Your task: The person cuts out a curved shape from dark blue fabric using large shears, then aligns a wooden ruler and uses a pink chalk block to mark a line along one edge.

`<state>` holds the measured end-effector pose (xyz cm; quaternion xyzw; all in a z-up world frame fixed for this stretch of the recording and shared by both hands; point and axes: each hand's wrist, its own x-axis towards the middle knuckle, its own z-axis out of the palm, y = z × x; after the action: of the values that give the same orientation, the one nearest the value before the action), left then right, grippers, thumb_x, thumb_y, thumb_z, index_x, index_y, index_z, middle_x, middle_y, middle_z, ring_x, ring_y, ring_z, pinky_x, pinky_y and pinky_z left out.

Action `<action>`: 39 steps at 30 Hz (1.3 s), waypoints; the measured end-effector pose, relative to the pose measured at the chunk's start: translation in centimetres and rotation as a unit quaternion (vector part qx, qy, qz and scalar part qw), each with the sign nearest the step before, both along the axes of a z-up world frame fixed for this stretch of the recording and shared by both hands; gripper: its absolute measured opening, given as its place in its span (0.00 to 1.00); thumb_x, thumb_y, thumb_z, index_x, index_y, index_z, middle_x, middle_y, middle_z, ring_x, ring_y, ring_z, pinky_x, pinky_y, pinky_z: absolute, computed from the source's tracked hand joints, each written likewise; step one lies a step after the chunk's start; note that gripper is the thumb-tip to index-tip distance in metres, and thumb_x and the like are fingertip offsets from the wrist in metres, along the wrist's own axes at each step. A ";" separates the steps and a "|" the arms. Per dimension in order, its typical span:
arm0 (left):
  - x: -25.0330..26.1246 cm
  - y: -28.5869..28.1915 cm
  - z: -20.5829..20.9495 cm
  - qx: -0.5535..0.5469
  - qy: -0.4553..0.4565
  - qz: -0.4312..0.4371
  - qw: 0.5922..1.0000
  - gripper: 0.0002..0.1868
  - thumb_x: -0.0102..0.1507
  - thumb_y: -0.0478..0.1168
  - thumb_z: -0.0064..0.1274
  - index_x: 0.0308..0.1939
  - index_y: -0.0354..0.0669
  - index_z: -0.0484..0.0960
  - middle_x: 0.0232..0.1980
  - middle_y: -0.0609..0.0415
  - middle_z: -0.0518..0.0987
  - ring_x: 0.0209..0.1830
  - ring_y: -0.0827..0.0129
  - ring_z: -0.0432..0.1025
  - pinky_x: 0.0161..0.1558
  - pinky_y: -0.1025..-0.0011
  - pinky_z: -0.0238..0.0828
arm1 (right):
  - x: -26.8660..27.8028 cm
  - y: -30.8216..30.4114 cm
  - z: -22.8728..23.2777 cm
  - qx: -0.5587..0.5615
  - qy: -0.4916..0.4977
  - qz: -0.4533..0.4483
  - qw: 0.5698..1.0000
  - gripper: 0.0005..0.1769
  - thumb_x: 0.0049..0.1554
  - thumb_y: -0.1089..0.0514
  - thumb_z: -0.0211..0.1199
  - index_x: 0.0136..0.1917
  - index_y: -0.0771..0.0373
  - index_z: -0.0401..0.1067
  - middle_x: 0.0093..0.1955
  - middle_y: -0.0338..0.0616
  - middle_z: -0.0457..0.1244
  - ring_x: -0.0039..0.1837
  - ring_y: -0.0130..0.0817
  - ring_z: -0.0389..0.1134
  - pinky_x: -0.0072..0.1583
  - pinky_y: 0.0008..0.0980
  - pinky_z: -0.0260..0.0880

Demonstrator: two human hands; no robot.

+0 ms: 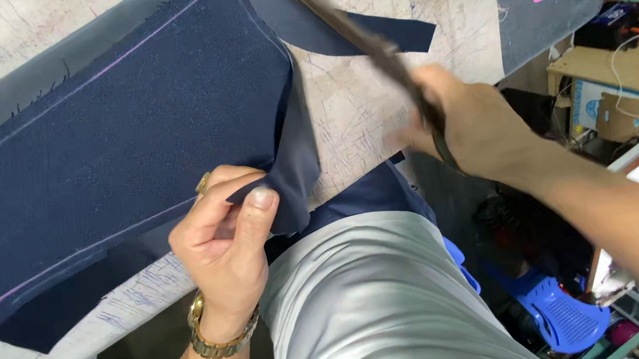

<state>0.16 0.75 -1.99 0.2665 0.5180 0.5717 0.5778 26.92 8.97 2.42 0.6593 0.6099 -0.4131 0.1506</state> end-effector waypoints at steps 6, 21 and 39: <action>3.1 0.7 0.1 0.002 0.038 0.002 0.999 0.05 0.64 0.30 0.57 0.37 0.29 0.85 0.32 0.41 0.80 0.33 0.67 0.71 0.33 0.71 0.68 | 4.4 -1.5 -12.9 0.535 -0.065 0.161 0.827 0.25 0.61 0.36 0.72 0.58 0.57 0.73 0.39 0.27 0.68 0.41 0.23 0.73 0.46 0.21 0.71; 10.8 3.4 -2.1 -0.012 0.180 -0.065 0.981 0.05 0.66 0.30 0.56 0.41 0.30 0.86 0.30 0.39 0.82 0.30 0.55 0.79 0.27 0.68 0.79 | 26.7 -20.6 -1.9 0.312 -0.173 -0.190 0.915 0.24 0.62 0.62 0.76 0.63 0.68 0.65 0.51 0.47 0.71 0.46 0.46 0.72 0.44 0.41 0.69; 21.6 -0.9 -4.4 -0.036 0.701 0.104 0.705 0.06 0.66 0.33 0.56 0.46 0.45 0.85 0.45 0.54 0.77 0.43 0.59 0.75 0.42 0.68 0.72 | 24.5 12.5 -0.2 -0.141 0.154 0.040 0.977 0.37 0.50 0.64 0.75 0.69 0.72 0.65 0.35 0.56 0.70 0.28 0.35 0.70 0.24 0.26 0.65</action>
<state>21.72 -0.15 -6.35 0.5140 0.8181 0.2578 -0.0054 51.39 21.49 2.23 0.5349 0.5870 -0.5856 0.1626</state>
